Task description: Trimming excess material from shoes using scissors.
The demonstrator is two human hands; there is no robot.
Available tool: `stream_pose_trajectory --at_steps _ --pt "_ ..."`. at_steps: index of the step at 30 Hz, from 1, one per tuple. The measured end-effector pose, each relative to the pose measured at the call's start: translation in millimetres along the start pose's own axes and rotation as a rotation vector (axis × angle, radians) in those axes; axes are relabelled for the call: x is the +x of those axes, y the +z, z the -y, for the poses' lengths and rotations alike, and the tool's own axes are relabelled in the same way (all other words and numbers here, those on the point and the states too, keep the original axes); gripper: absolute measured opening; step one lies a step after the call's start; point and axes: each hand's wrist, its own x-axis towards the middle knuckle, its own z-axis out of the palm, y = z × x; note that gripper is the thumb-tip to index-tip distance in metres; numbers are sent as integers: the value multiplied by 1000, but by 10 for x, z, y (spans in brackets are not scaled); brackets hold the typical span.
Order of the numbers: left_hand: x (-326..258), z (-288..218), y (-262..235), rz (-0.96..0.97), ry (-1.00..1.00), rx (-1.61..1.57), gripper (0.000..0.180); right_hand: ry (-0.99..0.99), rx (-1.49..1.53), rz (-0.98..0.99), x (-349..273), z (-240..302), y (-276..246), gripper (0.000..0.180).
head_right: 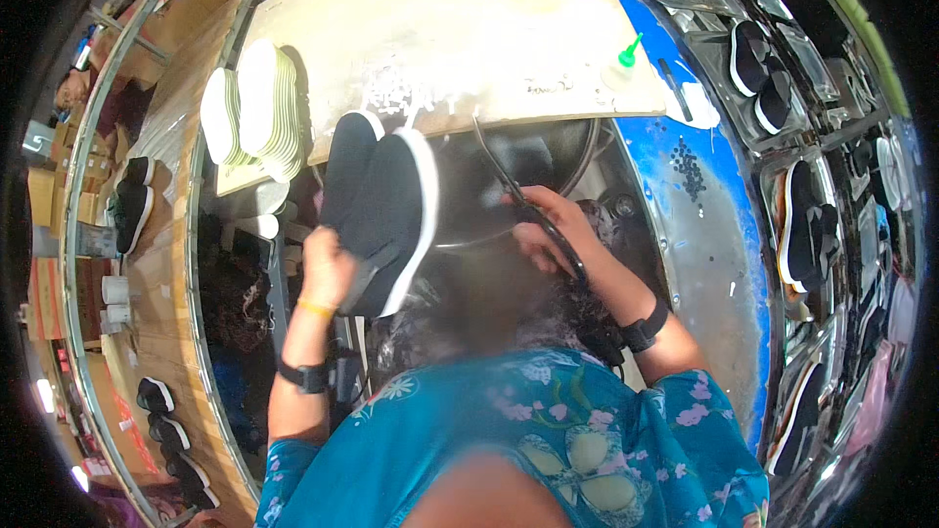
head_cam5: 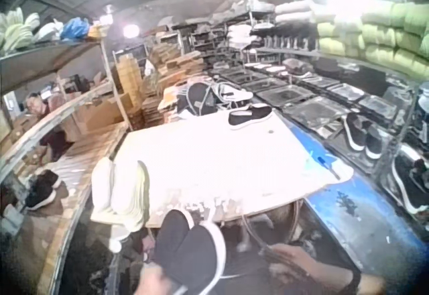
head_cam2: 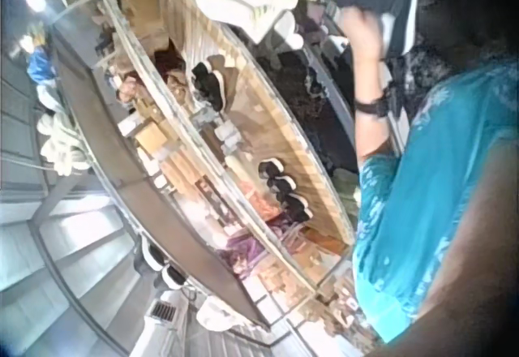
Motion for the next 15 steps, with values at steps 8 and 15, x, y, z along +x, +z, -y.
stream_pose_trajectory --at_steps 8,15 --pt "-215 -141 -661 450 -224 -498 27 -384 -786 47 52 202 153 71" --pt "-62 -140 -757 486 140 -293 29 -373 -1212 81 101 305 192 52"
